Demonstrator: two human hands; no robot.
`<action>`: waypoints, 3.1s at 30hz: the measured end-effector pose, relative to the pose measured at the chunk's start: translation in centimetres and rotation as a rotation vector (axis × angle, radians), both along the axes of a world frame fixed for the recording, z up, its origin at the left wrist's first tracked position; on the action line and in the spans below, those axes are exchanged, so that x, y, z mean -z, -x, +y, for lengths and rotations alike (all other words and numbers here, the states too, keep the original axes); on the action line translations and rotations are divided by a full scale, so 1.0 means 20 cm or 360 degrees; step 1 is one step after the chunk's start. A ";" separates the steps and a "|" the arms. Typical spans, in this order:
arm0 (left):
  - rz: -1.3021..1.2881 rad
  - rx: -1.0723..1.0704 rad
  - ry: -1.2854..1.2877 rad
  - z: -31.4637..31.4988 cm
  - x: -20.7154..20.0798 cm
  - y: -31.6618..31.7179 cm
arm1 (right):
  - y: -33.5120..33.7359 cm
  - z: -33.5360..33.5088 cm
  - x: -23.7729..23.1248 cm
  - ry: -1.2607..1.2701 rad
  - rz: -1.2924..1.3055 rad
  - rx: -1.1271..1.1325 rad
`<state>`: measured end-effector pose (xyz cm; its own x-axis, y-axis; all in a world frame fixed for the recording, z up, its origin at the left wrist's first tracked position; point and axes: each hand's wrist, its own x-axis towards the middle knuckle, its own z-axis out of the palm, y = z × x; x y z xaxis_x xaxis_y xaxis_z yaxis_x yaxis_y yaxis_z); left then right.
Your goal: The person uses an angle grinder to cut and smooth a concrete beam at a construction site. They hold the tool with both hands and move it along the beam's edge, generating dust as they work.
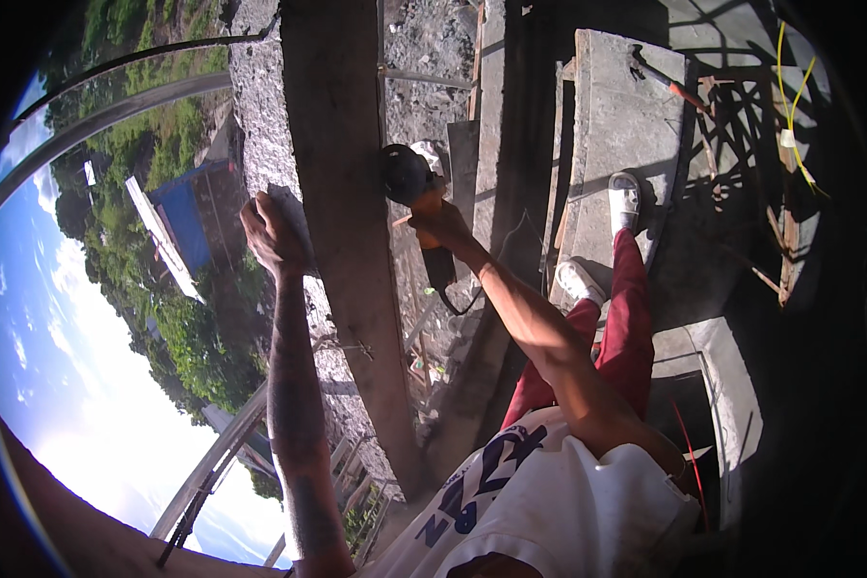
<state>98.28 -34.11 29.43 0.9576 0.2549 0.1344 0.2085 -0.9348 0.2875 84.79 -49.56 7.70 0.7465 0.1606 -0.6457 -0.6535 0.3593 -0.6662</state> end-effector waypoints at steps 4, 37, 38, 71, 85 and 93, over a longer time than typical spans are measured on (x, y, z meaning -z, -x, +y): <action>0.0025 -0.0018 0.0006 0.00 0.00 0.00 | 0.02 0.02 0.00 -0.0043 0.0002 0.0086; 0.0028 0.0026 -0.0008 0.00 -0.01 -0.01 | 0.05 0.10 0.05 -0.0257 -0.0006 0.0106; 0.0025 0.0023 -0.0014 0.00 -0.01 0.00 | 0.05 0.09 0.05 -0.0259 -0.0061 0.0091; 0.0008 0.0033 -0.0019 0.01 0.00 0.00 | -0.18 -0.04 0.09 -0.0255 -0.0006 0.0125; 0.0030 0.0038 -0.0035 0.02 0.00 -0.01 | -0.16 -0.03 0.06 -0.0253 0.0035 0.0128; 0.0016 0.0046 -0.0004 0.02 0.00 0.00 | -0.13 -0.04 0.05 -0.0121 -0.0081 0.0045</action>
<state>98.33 -33.80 29.44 0.9659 0.2267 0.1252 0.1842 -0.9413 0.2829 87.31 -50.26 6.75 0.7828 0.1861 -0.5938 -0.6086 0.4276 -0.6684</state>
